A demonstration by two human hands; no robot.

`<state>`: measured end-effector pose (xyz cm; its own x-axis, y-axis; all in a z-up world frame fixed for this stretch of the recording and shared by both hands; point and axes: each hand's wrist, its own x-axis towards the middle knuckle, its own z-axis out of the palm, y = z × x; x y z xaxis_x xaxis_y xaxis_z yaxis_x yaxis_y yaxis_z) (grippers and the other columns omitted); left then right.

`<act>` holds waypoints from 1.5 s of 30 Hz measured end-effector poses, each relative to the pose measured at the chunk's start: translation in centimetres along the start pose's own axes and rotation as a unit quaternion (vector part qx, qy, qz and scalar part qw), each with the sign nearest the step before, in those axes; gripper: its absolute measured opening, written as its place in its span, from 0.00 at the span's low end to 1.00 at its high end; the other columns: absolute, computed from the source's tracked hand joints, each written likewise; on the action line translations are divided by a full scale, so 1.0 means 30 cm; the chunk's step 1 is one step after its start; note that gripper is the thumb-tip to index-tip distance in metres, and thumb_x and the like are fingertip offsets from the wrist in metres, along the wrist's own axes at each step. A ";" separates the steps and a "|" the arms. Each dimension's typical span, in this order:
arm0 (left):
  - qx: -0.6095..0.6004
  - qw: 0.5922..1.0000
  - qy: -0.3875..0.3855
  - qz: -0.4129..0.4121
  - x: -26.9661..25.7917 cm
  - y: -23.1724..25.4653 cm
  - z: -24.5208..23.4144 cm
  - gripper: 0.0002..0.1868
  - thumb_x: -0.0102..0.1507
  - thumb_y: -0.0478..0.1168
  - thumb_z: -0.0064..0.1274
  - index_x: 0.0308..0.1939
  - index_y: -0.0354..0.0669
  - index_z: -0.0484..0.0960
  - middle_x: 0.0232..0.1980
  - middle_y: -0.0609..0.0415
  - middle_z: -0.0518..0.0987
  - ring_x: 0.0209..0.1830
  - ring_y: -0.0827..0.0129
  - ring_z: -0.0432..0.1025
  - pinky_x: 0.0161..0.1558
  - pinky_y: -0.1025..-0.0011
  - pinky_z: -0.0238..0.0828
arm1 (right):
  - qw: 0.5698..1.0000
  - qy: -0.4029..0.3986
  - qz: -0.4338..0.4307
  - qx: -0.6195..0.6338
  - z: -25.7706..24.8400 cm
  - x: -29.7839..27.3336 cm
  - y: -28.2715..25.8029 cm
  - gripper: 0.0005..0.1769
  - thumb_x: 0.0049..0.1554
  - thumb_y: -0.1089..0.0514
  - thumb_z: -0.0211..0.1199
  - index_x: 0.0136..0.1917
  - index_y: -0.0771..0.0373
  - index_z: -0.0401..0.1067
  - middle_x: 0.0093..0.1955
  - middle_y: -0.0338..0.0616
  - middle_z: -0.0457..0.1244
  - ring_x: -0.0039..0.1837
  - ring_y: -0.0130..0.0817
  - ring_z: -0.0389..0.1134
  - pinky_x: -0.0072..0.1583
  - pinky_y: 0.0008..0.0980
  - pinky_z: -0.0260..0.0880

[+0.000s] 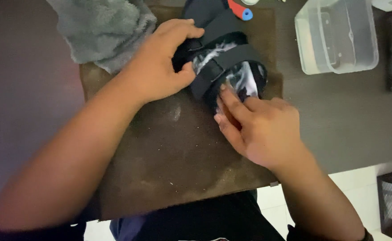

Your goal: The person scrubs a black slide sandal with a brown sponge, creating foam, then wipes the sandal with a gray cloth. The sandal is turned over to clean the sole and straps. The person finishes by placing the sandal on the table.

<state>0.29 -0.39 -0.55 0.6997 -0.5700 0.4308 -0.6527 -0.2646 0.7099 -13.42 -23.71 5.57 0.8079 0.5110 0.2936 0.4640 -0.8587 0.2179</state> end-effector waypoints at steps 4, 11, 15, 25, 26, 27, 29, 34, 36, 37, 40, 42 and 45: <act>0.003 0.999 -0.018 -0.027 -0.003 0.003 0.000 0.30 0.60 0.33 0.50 0.68 0.37 0.71 0.72 0.36 0.67 0.78 0.50 0.57 0.73 0.54 0.55 | 1.000 -0.008 -0.018 -0.010 -0.078 -0.059 0.023 0.25 0.67 0.38 0.57 0.71 0.47 0.75 0.29 0.30 0.55 0.28 0.32 0.55 0.32 0.34 0.57; -0.017 0.999 0.003 -0.033 0.005 0.007 0.012 0.30 0.58 0.32 0.51 0.66 0.38 0.72 0.69 0.38 0.70 0.76 0.50 0.60 0.73 0.54 0.57 | 0.997 -0.074 -0.005 -0.024 -0.047 -0.101 0.038 0.30 0.60 0.30 0.60 0.70 0.43 0.73 0.30 0.32 0.57 0.26 0.36 0.58 0.30 0.37 0.58; -0.023 0.997 -0.023 -0.075 0.010 0.049 -0.014 0.29 0.59 0.32 0.50 0.66 0.38 0.72 0.71 0.41 0.68 0.78 0.53 0.57 0.72 0.56 0.57 | 1.000 0.003 0.016 -0.004 0.014 -0.014 0.020 0.22 0.66 0.39 0.58 0.69 0.45 0.76 0.34 0.29 0.59 0.28 0.37 0.57 0.32 0.35 0.59; -0.020 1.000 0.015 0.009 0.011 0.007 0.010 0.30 0.56 0.32 0.51 0.64 0.35 0.73 0.66 0.38 0.72 0.74 0.47 0.63 0.73 0.54 0.58 | 0.993 -0.081 0.038 -0.082 -0.069 -0.130 0.028 0.29 0.60 0.35 0.61 0.73 0.37 0.71 0.31 0.30 0.57 0.25 0.36 0.58 0.28 0.36 0.55; -0.023 1.000 0.007 -0.014 0.009 0.021 0.006 0.29 0.57 0.31 0.50 0.65 0.36 0.72 0.67 0.39 0.71 0.75 0.49 0.61 0.74 0.55 0.57 | 0.992 -0.045 0.035 -0.114 -0.050 -0.101 0.026 0.27 0.63 0.35 0.59 0.73 0.36 0.72 0.32 0.29 0.55 0.25 0.35 0.55 0.29 0.35 0.55; -0.025 0.999 -0.001 -0.038 0.007 0.034 0.002 0.29 0.58 0.31 0.49 0.66 0.37 0.72 0.69 0.41 0.70 0.76 0.51 0.60 0.74 0.57 0.57 | 0.989 -0.010 0.032 -0.145 -0.031 -0.072 0.025 0.26 0.66 0.34 0.57 0.74 0.35 0.73 0.32 0.29 0.53 0.24 0.34 0.52 0.29 0.34 0.54; -0.017 0.999 -0.003 -0.032 0.007 0.029 0.004 0.29 0.58 0.31 0.49 0.66 0.37 0.72 0.69 0.40 0.70 0.76 0.51 0.60 0.74 0.56 0.57 | 0.989 0.006 0.045 -0.139 0.003 -0.026 0.032 0.25 0.64 0.33 0.61 0.72 0.35 0.75 0.32 0.29 0.53 0.25 0.34 0.54 0.29 0.35 0.57; -0.008 0.999 -0.006 -0.049 0.006 0.039 0.005 0.30 0.58 0.31 0.49 0.66 0.38 0.72 0.69 0.40 0.70 0.76 0.52 0.61 0.73 0.56 0.57 | 0.985 0.008 0.044 -0.164 -0.057 -0.082 0.029 0.25 0.63 0.33 0.61 0.70 0.37 0.77 0.31 0.27 0.56 0.25 0.32 0.55 0.29 0.32 0.57; 0.007 1.000 0.013 -0.015 0.005 0.011 0.014 0.31 0.56 0.32 0.50 0.66 0.38 0.73 0.69 0.36 0.71 0.74 0.50 0.63 0.74 0.56 0.57 | 0.984 -0.034 0.052 -0.165 -0.100 -0.147 0.022 0.26 0.60 0.32 0.64 0.70 0.32 0.75 0.31 0.30 0.55 0.24 0.36 0.56 0.28 0.35 0.55; 0.010 1.000 0.014 -0.013 0.010 0.021 0.004 0.31 0.56 0.32 0.50 0.66 0.38 0.73 0.69 0.36 0.71 0.74 0.50 0.63 0.74 0.56 0.57 | 0.984 -0.030 0.053 -0.166 -0.088 -0.132 0.028 0.26 0.60 0.32 0.64 0.70 0.32 0.75 0.31 0.30 0.55 0.24 0.36 0.56 0.28 0.35 0.55; -0.015 0.998 -0.015 -0.057 0.008 0.048 -0.002 0.30 0.58 0.32 0.50 0.67 0.39 0.72 0.70 0.40 0.69 0.77 0.53 0.60 0.74 0.56 0.57 | 0.980 0.005 0.057 -0.188 -0.048 -0.079 0.040 0.23 0.61 0.34 0.64 0.68 0.32 0.78 0.31 0.29 0.51 0.23 0.32 0.51 0.28 0.32 0.52; 0.003 0.999 -0.010 -0.051 0.012 0.053 -0.005 0.29 0.59 0.31 0.49 0.66 0.38 0.72 0.69 0.42 0.70 0.76 0.53 0.62 0.72 0.56 0.59 | 0.982 0.022 0.065 -0.177 -0.008 0.008 0.071 0.24 0.63 0.32 0.63 0.69 0.35 0.75 0.32 0.28 0.57 0.24 0.33 0.57 0.26 0.34 0.57; 0.005 0.998 -0.010 -0.061 0.012 0.061 -0.004 0.29 0.58 0.32 0.49 0.66 0.40 0.73 0.71 0.39 0.70 0.75 0.51 0.63 0.72 0.55 0.59 | 0.988 0.021 0.066 -0.135 0.042 0.045 0.081 0.19 0.58 0.35 0.65 0.57 0.43 0.78 0.31 0.32 0.57 0.27 0.34 0.61 0.30 0.37 0.57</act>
<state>-0.64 -0.98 0.98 0.7678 -0.5488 0.3305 -0.5664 -0.3404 0.7505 -10.75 -25.14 5.33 0.8362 0.4019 0.3731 0.2378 -0.8788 0.4137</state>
